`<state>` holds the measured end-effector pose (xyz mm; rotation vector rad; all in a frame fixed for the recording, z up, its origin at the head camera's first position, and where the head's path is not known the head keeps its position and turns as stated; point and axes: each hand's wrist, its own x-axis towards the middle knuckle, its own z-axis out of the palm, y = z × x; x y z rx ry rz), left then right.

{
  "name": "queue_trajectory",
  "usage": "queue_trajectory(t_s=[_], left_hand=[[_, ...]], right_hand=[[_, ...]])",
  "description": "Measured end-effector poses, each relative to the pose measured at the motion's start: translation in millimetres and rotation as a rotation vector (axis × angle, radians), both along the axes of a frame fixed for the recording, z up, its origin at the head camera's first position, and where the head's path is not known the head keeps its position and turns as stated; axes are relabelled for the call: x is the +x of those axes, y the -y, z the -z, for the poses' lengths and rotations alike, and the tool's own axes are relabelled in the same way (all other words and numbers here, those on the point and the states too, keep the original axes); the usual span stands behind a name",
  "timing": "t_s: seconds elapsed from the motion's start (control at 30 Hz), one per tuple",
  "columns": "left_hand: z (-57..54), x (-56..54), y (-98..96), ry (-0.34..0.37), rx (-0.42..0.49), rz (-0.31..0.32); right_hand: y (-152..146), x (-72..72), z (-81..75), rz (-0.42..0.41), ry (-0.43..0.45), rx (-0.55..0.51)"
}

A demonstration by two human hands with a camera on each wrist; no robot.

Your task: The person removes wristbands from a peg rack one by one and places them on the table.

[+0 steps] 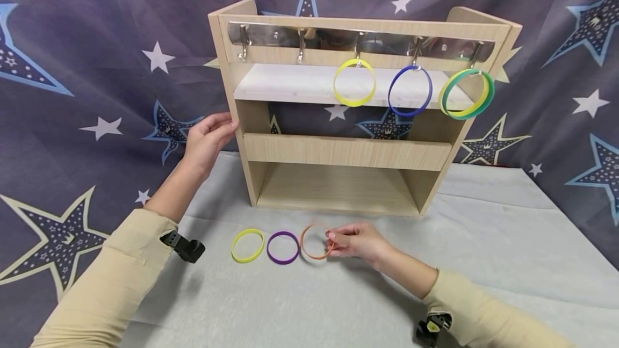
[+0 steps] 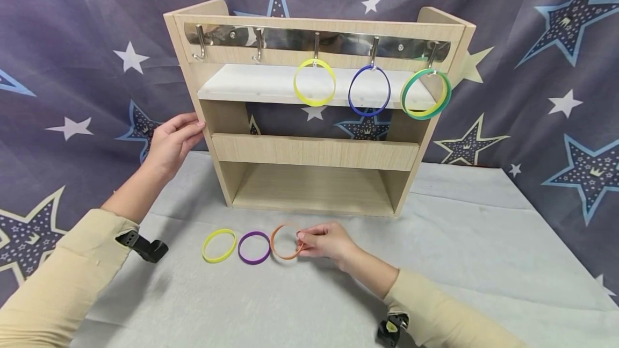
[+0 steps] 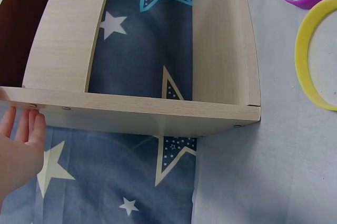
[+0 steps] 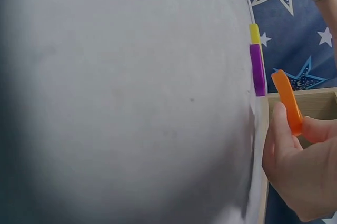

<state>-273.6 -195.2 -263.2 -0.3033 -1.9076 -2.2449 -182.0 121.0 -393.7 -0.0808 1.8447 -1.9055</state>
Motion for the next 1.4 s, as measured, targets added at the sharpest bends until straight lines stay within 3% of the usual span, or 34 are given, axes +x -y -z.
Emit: queue_trajectory(t_s=[1.4], left_hand=[[-0.5, 1.6, -0.1, 0.021, -0.023, -0.015]], right_hand=[[3.2, 2.7, -7.0, -0.004, -0.067, 0.224]])
